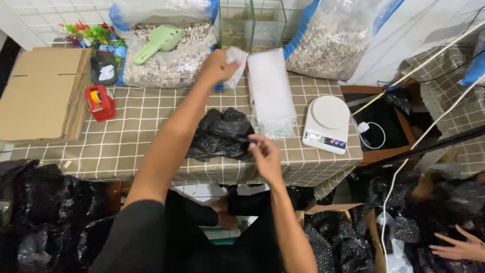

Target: Weighing substrate into plastic bags and packing them into cardboard boxes with bubble wrap.

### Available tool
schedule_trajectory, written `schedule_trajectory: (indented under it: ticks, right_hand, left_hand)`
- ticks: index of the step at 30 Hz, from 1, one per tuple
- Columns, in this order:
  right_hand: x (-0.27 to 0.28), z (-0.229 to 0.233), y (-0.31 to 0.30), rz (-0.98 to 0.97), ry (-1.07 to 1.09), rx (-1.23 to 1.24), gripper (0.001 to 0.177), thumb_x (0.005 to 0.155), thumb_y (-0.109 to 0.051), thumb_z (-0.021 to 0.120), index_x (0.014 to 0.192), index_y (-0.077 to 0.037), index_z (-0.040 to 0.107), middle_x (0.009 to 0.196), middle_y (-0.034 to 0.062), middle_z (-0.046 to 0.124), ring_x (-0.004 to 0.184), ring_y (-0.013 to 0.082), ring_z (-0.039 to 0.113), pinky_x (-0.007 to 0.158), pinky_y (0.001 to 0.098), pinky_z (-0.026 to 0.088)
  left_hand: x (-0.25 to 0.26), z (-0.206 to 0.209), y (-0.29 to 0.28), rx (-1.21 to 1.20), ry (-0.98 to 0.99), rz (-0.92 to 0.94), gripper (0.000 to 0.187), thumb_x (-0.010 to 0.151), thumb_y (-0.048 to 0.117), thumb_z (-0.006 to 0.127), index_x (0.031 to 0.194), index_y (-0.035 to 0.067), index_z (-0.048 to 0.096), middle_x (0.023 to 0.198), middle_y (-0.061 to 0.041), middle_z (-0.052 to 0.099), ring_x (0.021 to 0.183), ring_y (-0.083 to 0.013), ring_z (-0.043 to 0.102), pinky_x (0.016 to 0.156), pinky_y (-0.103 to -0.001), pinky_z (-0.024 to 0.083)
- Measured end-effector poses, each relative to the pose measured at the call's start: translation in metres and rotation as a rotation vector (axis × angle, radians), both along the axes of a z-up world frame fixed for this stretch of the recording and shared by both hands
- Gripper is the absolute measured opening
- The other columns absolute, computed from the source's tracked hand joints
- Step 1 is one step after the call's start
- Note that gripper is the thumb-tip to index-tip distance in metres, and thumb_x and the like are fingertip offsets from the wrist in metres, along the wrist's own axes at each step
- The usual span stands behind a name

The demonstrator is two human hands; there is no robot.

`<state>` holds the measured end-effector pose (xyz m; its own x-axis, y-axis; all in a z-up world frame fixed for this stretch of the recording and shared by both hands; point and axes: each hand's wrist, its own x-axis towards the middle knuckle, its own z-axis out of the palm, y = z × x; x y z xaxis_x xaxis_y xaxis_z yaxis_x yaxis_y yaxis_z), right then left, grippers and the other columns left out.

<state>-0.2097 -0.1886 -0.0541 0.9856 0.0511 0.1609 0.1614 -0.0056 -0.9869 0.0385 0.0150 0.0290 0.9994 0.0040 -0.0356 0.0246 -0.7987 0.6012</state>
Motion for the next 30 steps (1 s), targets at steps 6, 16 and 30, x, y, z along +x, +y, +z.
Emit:
schedule_trajectory:
  ticks: [6,16,30]
  right_hand:
    - [0.008,0.031,-0.001,-0.121,-0.175,0.29,0.013,0.101,-0.001,0.06,0.111,-0.005,0.053,0.086,0.0134,0.066,0.066,0.0222,0.069,0.064,0.0307,0.058]
    - [-0.025,0.145,0.009,0.25,-0.019,0.197,0.033,0.096,0.011,0.044,0.123,-0.001,0.057,0.062,0.0115,0.054,0.026,0.0167,0.047,0.017,0.0265,0.032]
    - [-0.103,0.2,0.04,0.498,0.041,-0.145,0.042,0.093,0.01,0.045,0.133,0.005,0.056,0.046,0.0111,0.055,0.027,0.0125,0.05,0.02,0.0202,0.036]
  left_hand:
    - [-0.171,0.102,0.02,-0.485,-0.278,-0.348,0.027,0.094,0.035,0.072,0.099,0.01,0.062,0.086,-0.008,0.058,0.08,-0.0203,0.055,0.071,-0.036,0.045]
    - [-0.264,0.022,0.017,-0.95,-0.149,-0.513,0.02,0.088,0.018,0.084,0.103,0.009,0.074,0.091,-0.007,0.075,0.089,-0.0106,0.065,0.077,-0.03,0.056]
    - [-0.211,-0.154,0.011,0.076,-0.371,-0.242,0.042,0.064,0.027,0.082,0.097,0.001,0.077,0.08,-0.015,0.072,0.09,-0.031,0.07,0.086,-0.033,0.054]
